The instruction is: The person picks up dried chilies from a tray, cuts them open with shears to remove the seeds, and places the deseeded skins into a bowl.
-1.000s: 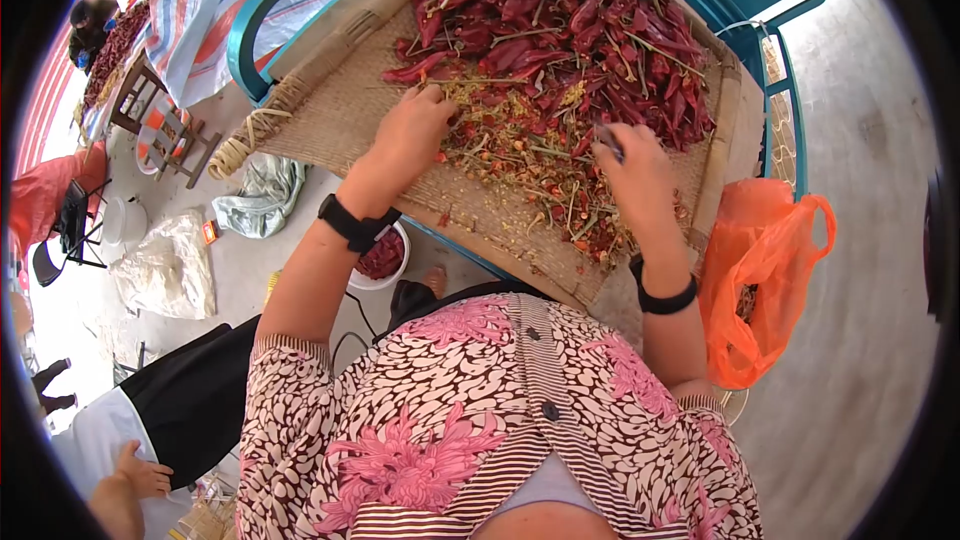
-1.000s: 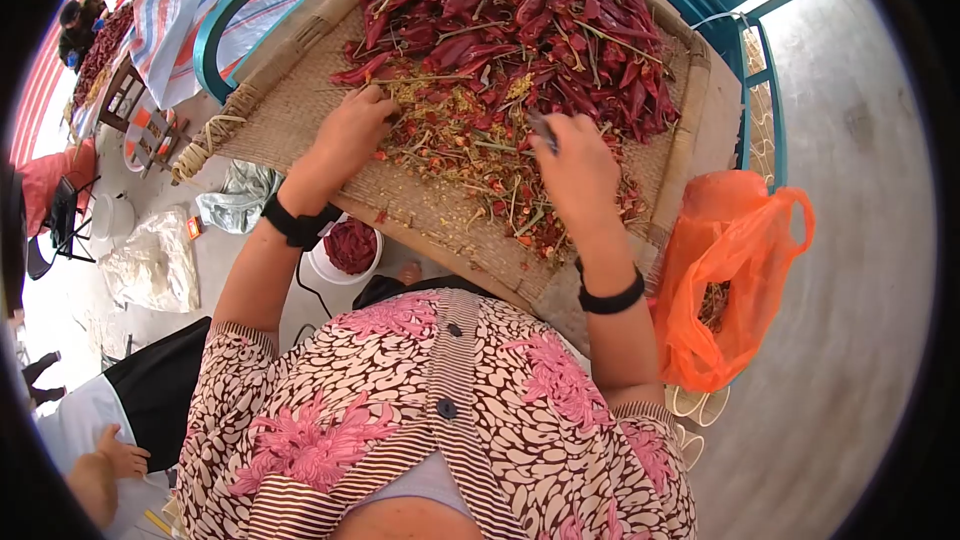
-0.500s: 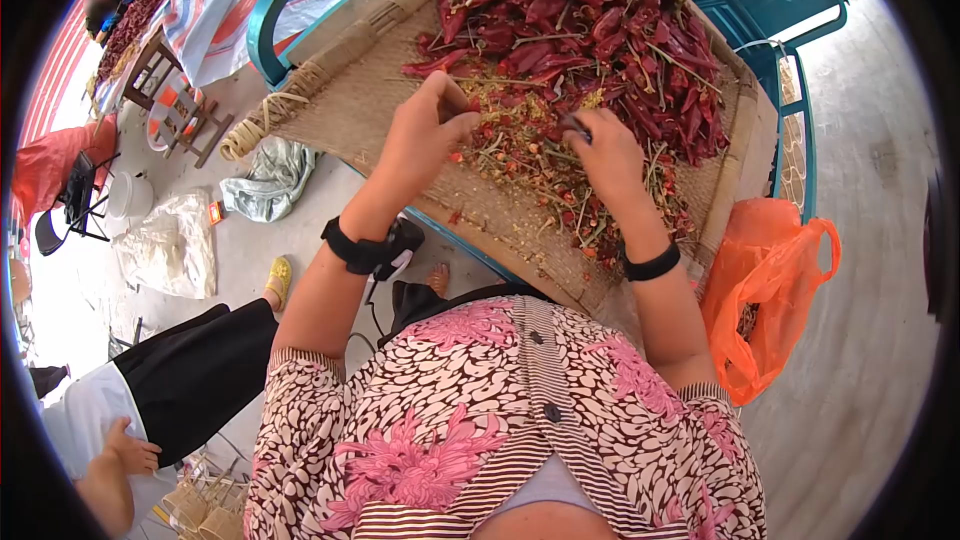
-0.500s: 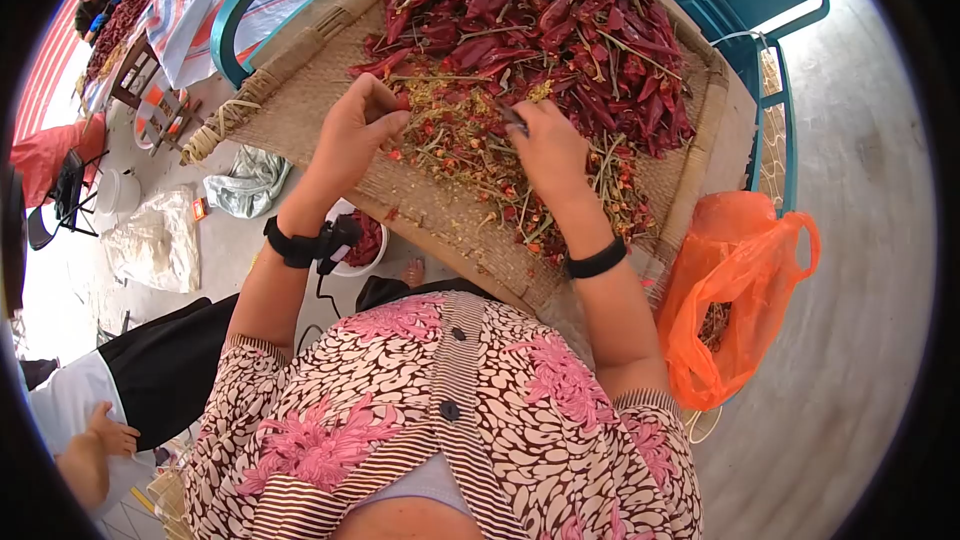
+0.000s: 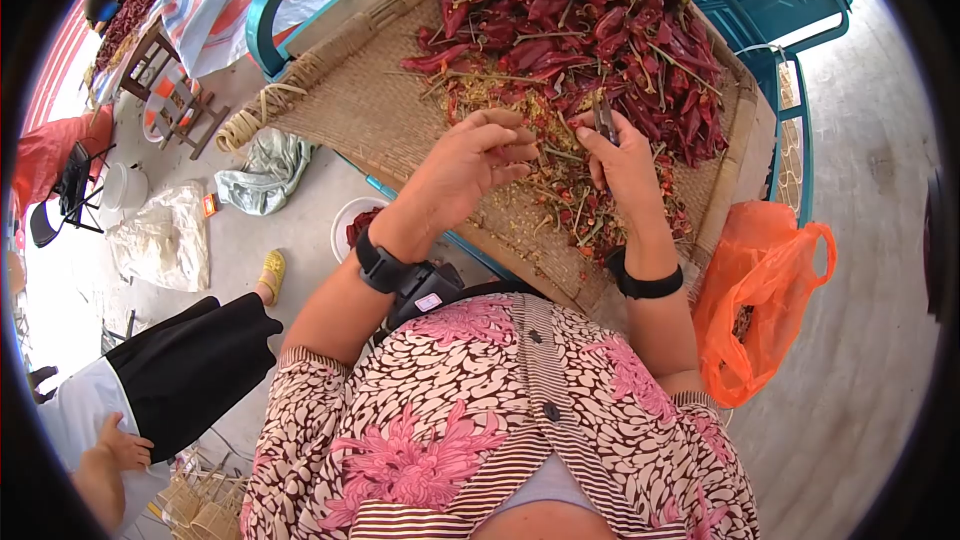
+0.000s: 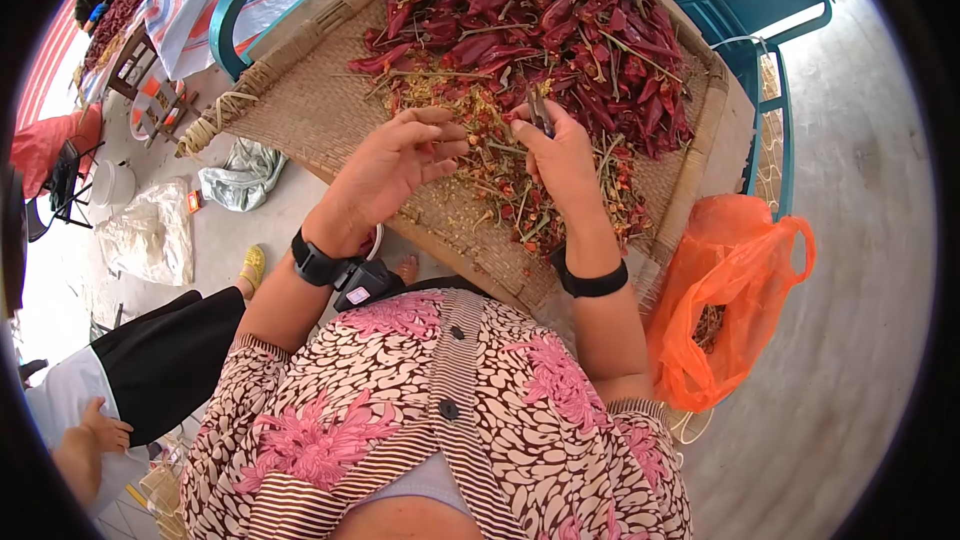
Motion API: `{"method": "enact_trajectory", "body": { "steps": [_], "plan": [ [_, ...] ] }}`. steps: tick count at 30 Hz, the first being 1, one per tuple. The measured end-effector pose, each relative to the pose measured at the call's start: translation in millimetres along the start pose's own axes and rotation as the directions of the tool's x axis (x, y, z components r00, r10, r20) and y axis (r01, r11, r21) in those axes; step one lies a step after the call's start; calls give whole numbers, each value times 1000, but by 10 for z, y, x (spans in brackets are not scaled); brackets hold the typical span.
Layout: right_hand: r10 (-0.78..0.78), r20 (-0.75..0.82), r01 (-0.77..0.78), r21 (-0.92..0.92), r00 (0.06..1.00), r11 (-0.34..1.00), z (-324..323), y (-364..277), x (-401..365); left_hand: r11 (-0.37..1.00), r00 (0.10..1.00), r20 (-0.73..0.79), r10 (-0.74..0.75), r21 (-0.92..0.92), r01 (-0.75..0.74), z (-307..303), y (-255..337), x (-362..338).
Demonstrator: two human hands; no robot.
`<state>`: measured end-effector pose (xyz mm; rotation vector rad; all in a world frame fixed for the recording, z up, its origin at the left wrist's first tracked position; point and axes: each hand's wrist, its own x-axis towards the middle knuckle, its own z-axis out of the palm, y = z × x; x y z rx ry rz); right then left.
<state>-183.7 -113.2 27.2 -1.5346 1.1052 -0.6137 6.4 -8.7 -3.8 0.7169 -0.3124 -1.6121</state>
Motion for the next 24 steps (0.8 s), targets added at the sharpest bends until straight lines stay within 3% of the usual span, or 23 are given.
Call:
{"method": "enact_trajectory", "body": {
  "steps": [6, 8, 11, 13, 16, 17, 20, 24],
  "plan": [
    [37, 77, -60, 321, 996, 945, 16, -21, -94, 993, 999, -32, -7, 119, 11, 160, -164, 111],
    [14, 94, -34, 218, 995, 975, 72, -81, -161, 990, 999, -45, 0, 139, 6, 243, -166, 94],
    [13, 81, -27, 173, 997, 985, 153, -258, -266, 998, 988, 147, -45, -28, 50, 203, -234, 106],
    [48, 11, -49, 143, 999, 989, 60, -295, -237, 998, 997, 73, -14, -55, 18, 105, -278, 70],
    [-231, -145, 165, -364, 962, 917, -97, -196, 33, 999, 999, 29, 24, 22, -24, -26, -121, -193],
    [-145, -124, 69, -480, 982, 874, -152, -161, 129, 997, 999, 28, 37, 66, -39, -66, -25, -314],
    [-290, 73, 258, -689, 954, 677, -113, 7, 380, 953, 979, 196, 46, 285, -102, -356, 223, -666],
    [-199, 221, 293, -816, 955, 498, -11, 136, 528, 779, 990, 66, -127, 624, 58, -819, 417, -1059]
  ]
}}
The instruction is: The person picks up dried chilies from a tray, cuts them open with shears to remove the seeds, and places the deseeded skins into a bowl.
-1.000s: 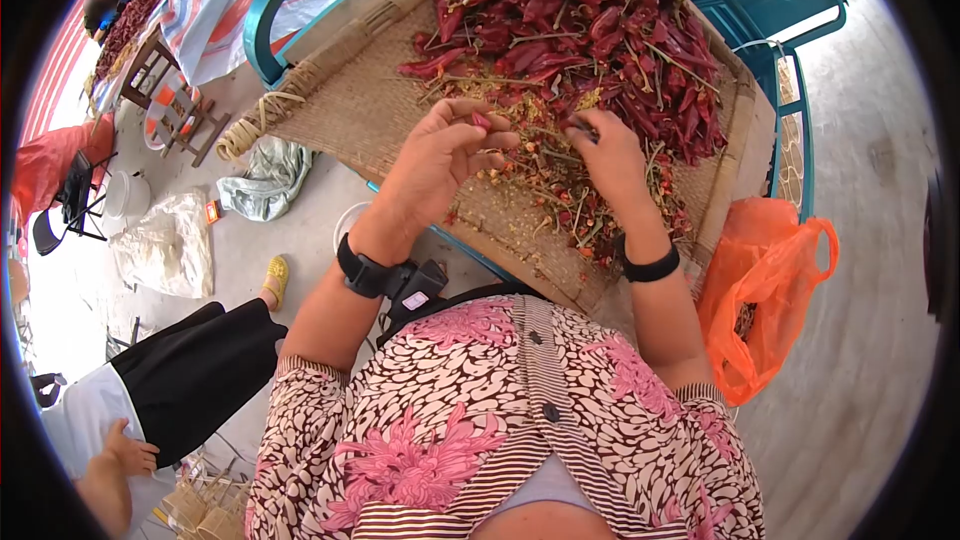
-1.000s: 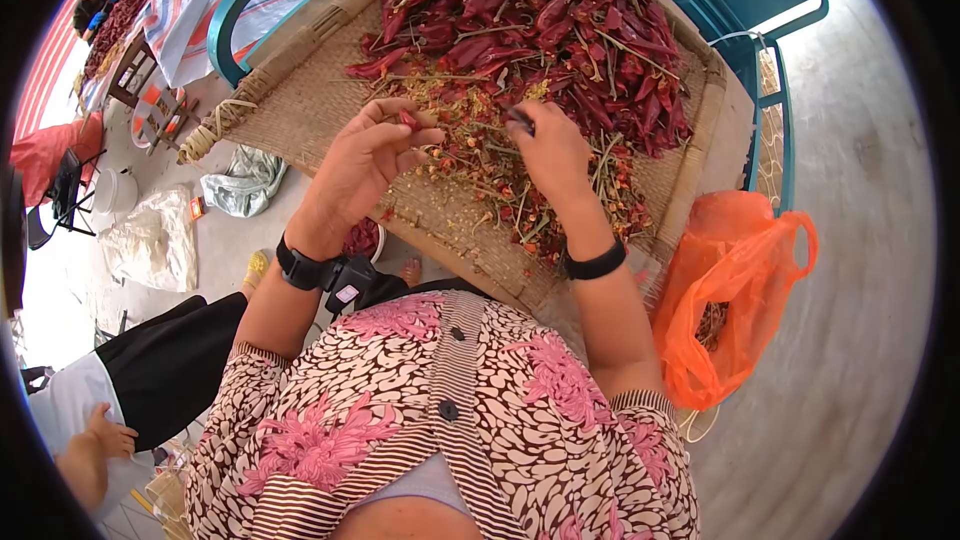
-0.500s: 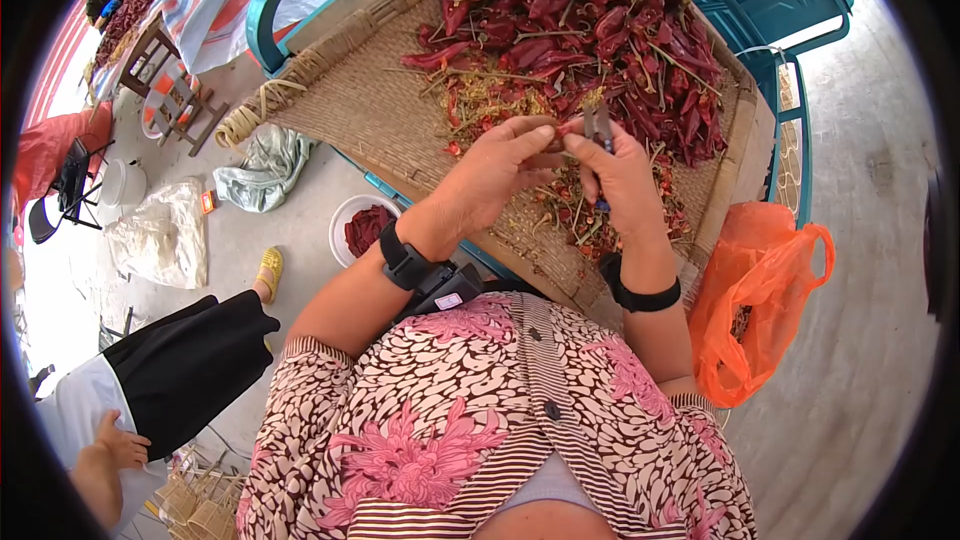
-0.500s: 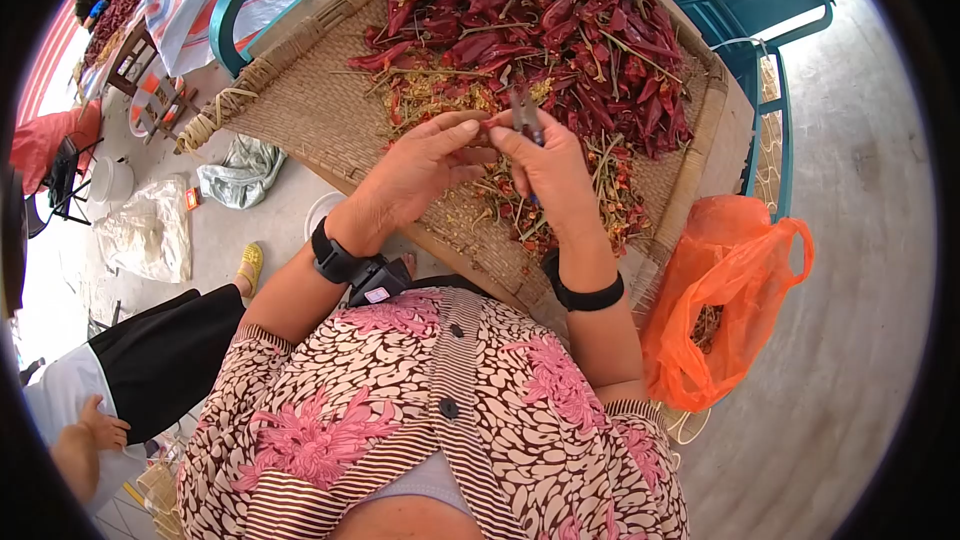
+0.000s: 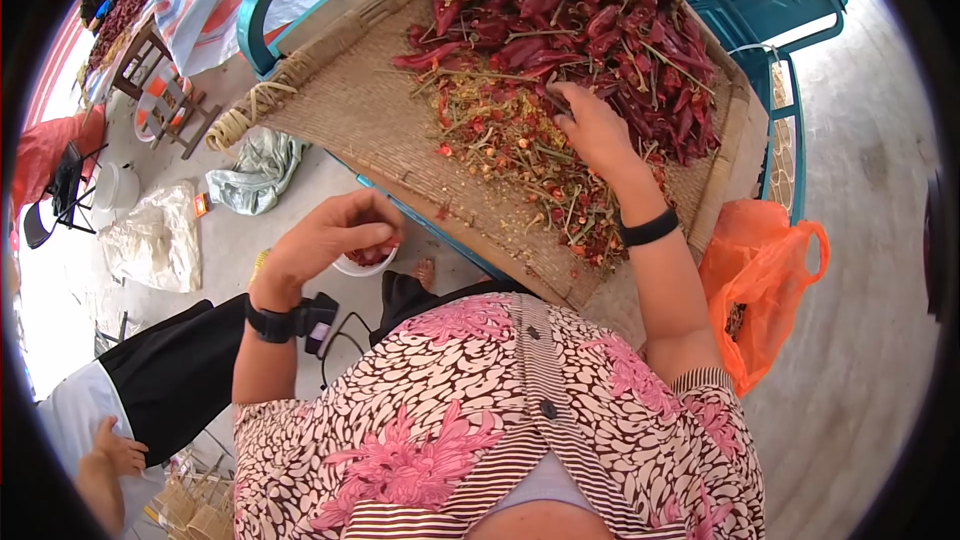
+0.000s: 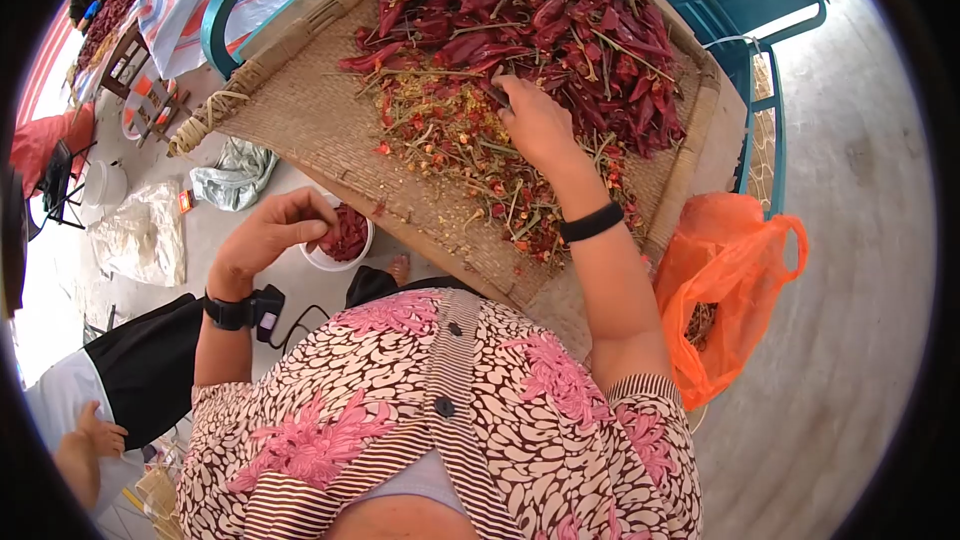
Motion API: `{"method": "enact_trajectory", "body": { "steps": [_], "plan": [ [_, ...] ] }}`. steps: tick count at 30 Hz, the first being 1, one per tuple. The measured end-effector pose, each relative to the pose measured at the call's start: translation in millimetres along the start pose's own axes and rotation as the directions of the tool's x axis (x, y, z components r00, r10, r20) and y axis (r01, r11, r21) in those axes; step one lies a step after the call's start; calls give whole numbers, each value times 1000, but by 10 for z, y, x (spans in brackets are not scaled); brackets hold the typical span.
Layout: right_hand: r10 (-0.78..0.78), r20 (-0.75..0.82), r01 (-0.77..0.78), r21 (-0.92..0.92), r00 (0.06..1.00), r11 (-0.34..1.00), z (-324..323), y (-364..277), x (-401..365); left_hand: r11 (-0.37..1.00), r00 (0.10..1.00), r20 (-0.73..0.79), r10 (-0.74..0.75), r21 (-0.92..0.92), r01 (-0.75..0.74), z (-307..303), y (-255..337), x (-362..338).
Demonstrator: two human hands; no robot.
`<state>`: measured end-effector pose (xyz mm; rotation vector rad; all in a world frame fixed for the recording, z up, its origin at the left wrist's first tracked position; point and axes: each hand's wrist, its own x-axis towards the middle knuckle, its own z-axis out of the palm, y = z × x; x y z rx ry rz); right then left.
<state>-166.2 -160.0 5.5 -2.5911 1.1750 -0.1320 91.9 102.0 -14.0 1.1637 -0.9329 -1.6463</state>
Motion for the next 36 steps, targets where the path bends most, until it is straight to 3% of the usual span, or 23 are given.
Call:
{"method": "enact_trajectory", "body": {
  "steps": [2, 3, 6, 8, 11, 14, 15, 16, 18, 20, 22, 25, 28, 31, 34, 36],
  "plan": [
    [1, -24, -2, -52, 1000, 999, -18, -29, -28, 984, 986, -72, -152, 78, 158, -232, -246, -87],
    [16, -9, -17, -71, 1000, 997, -79, -59, -60, 984, 968, -187, -170, 25, 177, -379, -513, -79],
    [17, -26, -20, -142, 1000, 990, -46, 78, -136, 928, 932, -308, -190, -365, 68, -333, -753, -115],
    [95, 18, -86, -273, 995, 958, -117, 48, -198, 847, 929, -336, -155, -529, -50, -155, -666, -109],
    [259, 83, -212, -372, 962, 904, -255, -25, -262, 805, 943, -323, -86, -580, -125, -37, -566, -133],
    [247, 21, -232, -275, 969, 933, -339, -141, -325, 803, 962, -272, -3, -575, -160, 59, -332, -224],
    [170, -67, -179, -148, 983, 973, -327, -262, -347, 831, 963, -268, 26, -529, -170, 100, -286, -242],
    [129, -31, -125, 96, 991, 988, -305, -423, -384, 858, 964, -262, 54, -481, -179, 142, -239, -255],
    [34, -1, -28, 553, 999, 833, -282, -789, -500, 906, 959, -282, 25, -400, -142, 256, -111, -250],
    [-71, 181, -44, 563, 981, 825, -351, -1153, -639, 930, 953, -299, 54, -333, -157, 366, -33, -169],
    [-244, 148, 126, 551, 958, 825, -290, -1311, -699, 930, 939, -317, 131, -288, -227, 468, 6, -67],
    [-154, 133, 59, 539, 979, 840, -232, -1455, -709, 942, 934, -285, 217, -190, -277, 550, 4, 52],
    [-86, 213, -111, 763, 973, 637, -131, -1392, -670, 922, 913, -282, 293, -169, -348, 619, 58, 136],
    [-34, 212, -165, 841, 977, 515, -10, -1289, -674, 890, 872, -351, 342, -176, -420, 690, 56, 236],
    [94, 383, -394, 899, 919, 193, -61, -1265, -689, 879, 870, -371, 324, -223, -422, 724, 48, 340],
    [128, 349, -362, 927, 928, 99, -22, -1254, -698, 869, 875, -379, 301, -269, -416, 744, 59, 414]
  ]
}}
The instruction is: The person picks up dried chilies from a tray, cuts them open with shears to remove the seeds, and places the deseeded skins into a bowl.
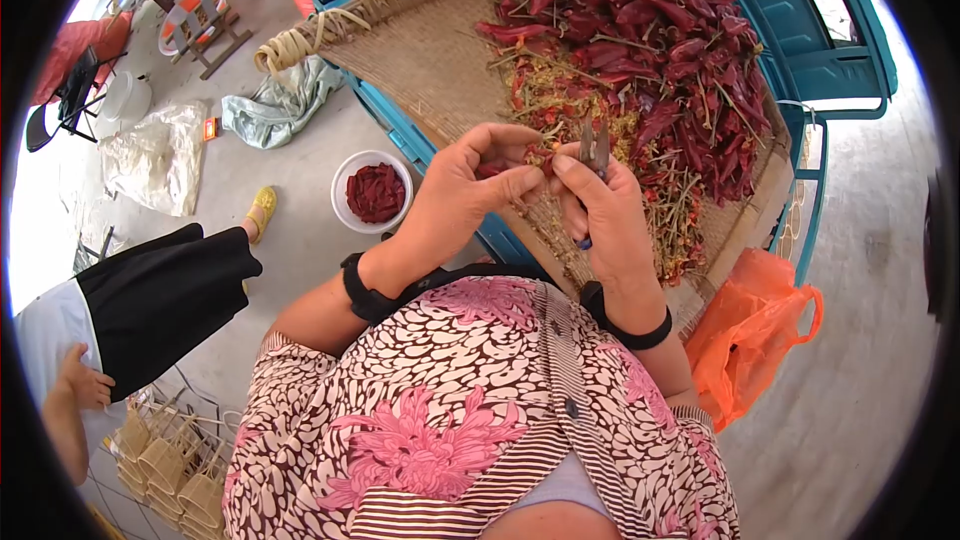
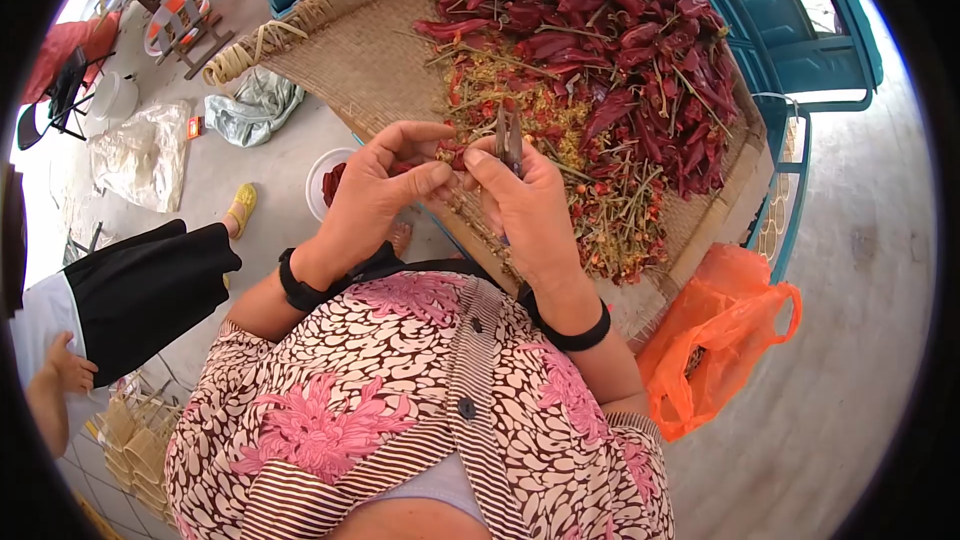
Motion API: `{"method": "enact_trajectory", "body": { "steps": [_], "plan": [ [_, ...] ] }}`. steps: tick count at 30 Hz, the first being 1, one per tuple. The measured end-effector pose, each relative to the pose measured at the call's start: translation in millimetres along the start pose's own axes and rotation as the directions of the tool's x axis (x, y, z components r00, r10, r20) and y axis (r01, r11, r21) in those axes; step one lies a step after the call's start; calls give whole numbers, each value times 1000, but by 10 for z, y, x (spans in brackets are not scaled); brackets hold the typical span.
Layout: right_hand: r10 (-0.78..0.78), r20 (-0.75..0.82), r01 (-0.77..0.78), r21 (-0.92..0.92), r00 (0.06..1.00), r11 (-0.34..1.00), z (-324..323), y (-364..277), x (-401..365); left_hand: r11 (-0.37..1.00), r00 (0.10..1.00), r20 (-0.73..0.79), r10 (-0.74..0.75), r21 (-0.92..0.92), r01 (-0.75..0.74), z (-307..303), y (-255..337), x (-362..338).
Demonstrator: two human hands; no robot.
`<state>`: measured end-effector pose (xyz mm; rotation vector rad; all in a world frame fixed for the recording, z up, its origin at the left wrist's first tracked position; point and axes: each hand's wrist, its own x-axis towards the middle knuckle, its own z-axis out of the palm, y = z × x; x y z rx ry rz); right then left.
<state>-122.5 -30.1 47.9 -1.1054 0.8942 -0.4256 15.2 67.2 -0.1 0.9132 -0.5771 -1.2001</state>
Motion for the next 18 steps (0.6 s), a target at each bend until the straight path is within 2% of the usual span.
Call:
{"method": "enact_trajectory", "body": {
  "steps": [4, 8, 10, 13, 14, 16, 18],
  "plan": [
    [-40, -81, 52, 155, 996, 987, -13, 66, -12, 998, 999, -22, -24, -60, 23, 87, -29, 76],
    [-58, -68, 72, 213, 996, 974, -11, 69, -50, 988, 996, -15, -84, -133, 82, 127, -79, 170],
    [-70, -63, 83, 244, 996, 966, -30, 79, -51, 976, 998, 11, -58, -208, 59, 129, -186, 219],
    [-98, -39, 99, 38, 994, 994, -119, 34, -49, 969, 997, 14, -72, -237, 73, 158, -219, 245],
    [-219, -38, 210, -176, 975, 962, -160, 24, -51, 969, 996, 9, -86, -232, 86, 164, -211, 248],
    [-437, 42, 382, -563, 899, 733, -243, 5, -52, 966, 993, 7, -121, -230, 119, 157, -136, 262],
    [-558, 140, 471, -719, 818, 511, -304, -14, -56, 967, 991, 0, -131, -218, 128, 161, -115, 267]
  ]
}}
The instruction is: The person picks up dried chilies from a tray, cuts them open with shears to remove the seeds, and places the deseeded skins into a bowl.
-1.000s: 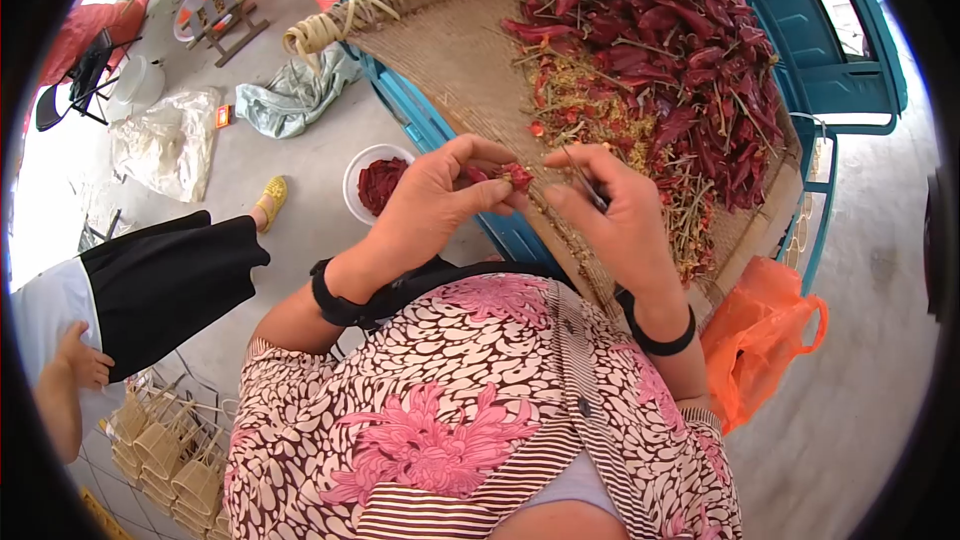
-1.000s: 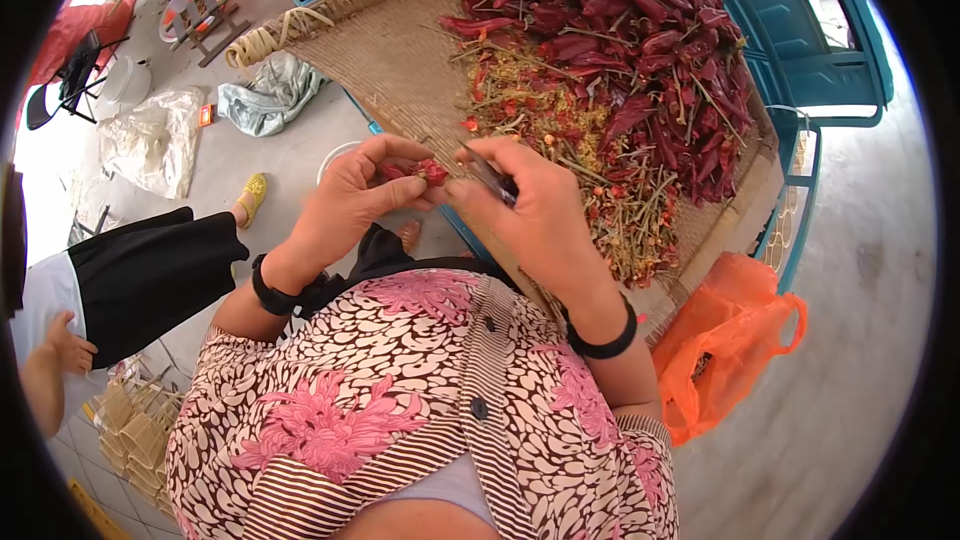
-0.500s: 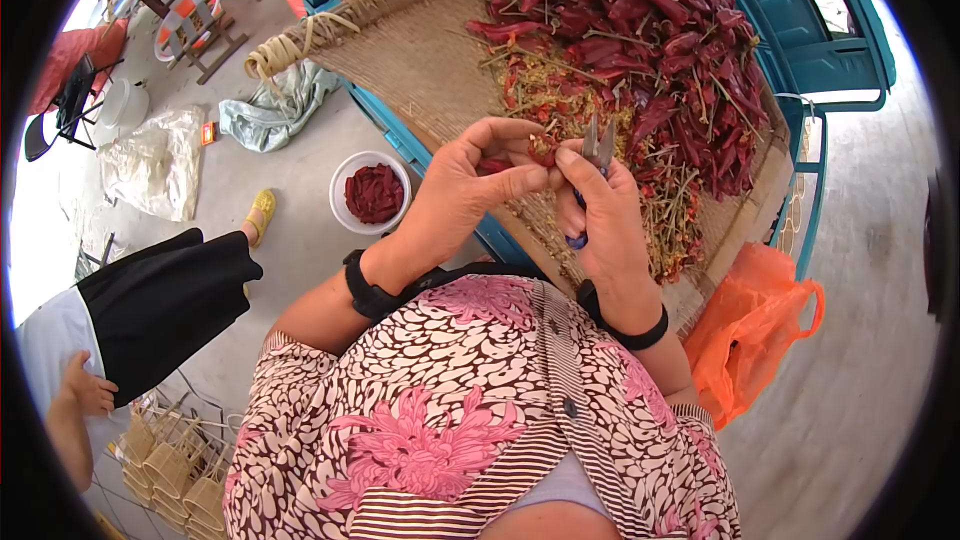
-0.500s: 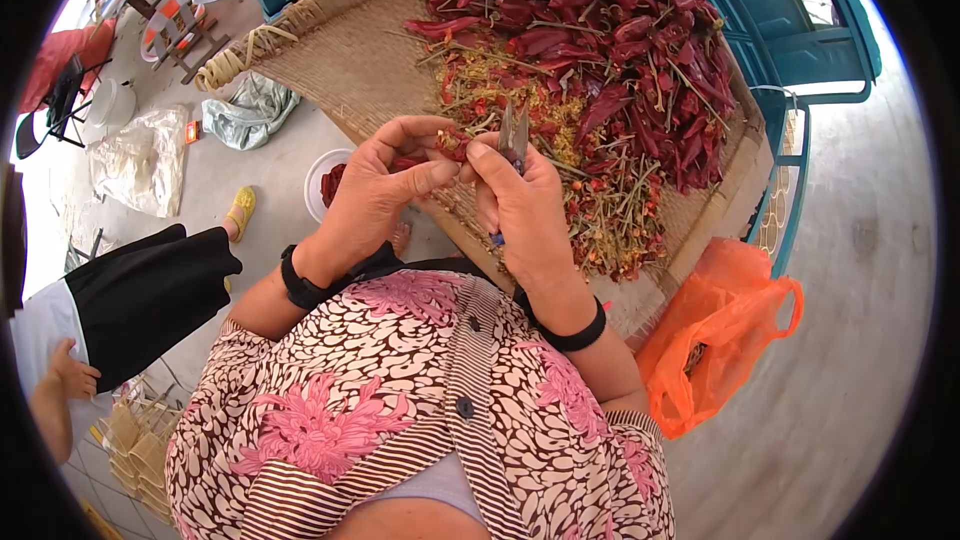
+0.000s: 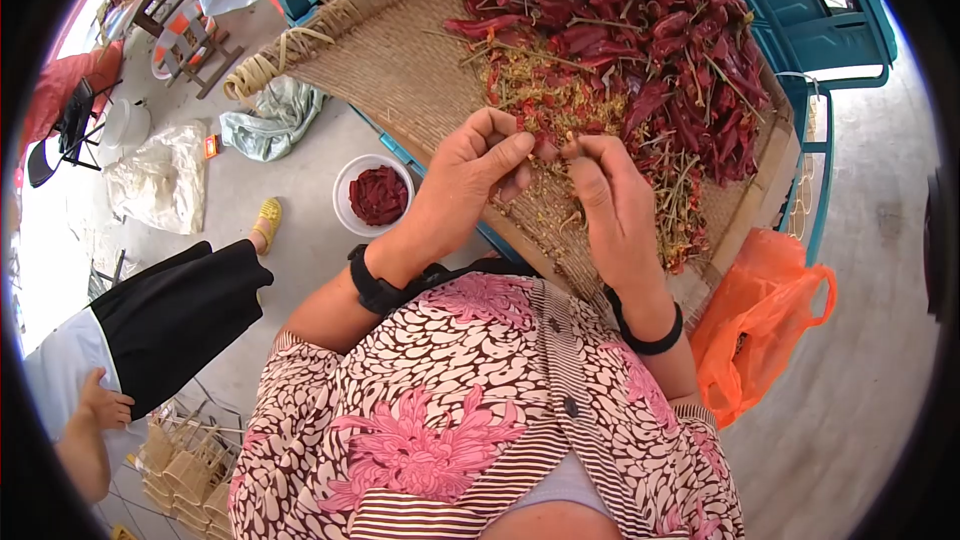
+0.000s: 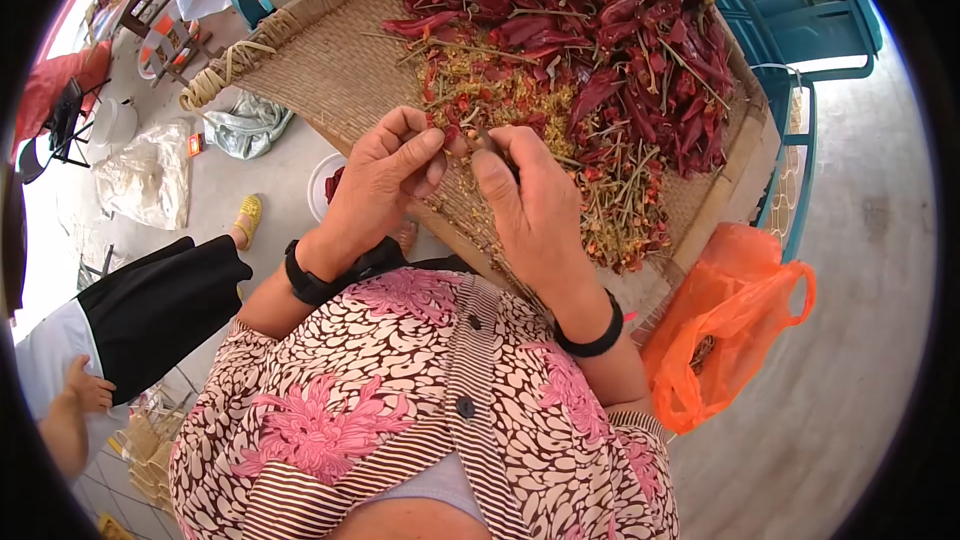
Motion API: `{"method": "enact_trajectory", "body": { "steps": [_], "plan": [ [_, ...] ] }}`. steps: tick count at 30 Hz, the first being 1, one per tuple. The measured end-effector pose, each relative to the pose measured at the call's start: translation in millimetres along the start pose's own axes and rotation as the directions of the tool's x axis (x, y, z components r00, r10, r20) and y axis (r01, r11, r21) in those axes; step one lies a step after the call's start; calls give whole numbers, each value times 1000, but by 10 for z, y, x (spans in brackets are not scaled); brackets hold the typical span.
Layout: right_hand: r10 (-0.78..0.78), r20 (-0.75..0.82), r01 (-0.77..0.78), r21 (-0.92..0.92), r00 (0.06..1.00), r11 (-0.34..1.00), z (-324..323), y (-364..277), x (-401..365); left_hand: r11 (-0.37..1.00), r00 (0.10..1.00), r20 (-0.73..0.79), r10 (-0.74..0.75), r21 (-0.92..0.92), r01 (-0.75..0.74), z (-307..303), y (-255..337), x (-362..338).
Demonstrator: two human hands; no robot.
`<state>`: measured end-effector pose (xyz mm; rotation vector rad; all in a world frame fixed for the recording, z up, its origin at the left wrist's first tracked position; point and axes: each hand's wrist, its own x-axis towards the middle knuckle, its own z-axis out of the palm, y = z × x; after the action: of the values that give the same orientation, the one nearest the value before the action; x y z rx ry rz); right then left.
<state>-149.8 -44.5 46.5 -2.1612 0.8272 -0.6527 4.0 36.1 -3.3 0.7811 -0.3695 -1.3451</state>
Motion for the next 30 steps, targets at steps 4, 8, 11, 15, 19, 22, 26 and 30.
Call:
{"method": "enact_trajectory", "body": {
  "steps": [4, 8, 11, 15, 19, 22, 26, 30],
  "plan": [
    [-123, 28, 125, -307, 992, 943, -95, -145, 21, 999, 1000, 2, -11, 46, 11, 49, -4, 6],
    [-94, 84, 121, -410, 992, 904, -107, -112, 5, 995, 999, -14, -34, 95, 35, 19, -38, 10],
    [-76, 56, 92, -411, 996, 907, -99, -114, -10, 997, 999, -16, -35, 75, 36, 54, -4, -9],
    [-83, 24, 85, -418, 996, 904, -102, -104, -6, 994, 998, 34, -60, 98, 57, 35, 2, -28],
    [-6, 51, 24, -358, 999, 934, -123, -111, -18, 990, 998, 47, -51, 133, 44, 26, -18, -27],
    [128, 91, -98, -273, 988, 957, -139, -143, -16, 987, 997, 75, -29, 159, 16, 7, -33, -28],
    [213, 142, -183, -200, 967, 963, -164, -178, 6, 978, 992, 122, 38, 201, -62, -29, -94, -4],
    [222, 164, -202, -127, 961, 971, -127, -111, 8, 967, 987, 153, 45, 240, -81, -53, -128, 13]
  ]
}}
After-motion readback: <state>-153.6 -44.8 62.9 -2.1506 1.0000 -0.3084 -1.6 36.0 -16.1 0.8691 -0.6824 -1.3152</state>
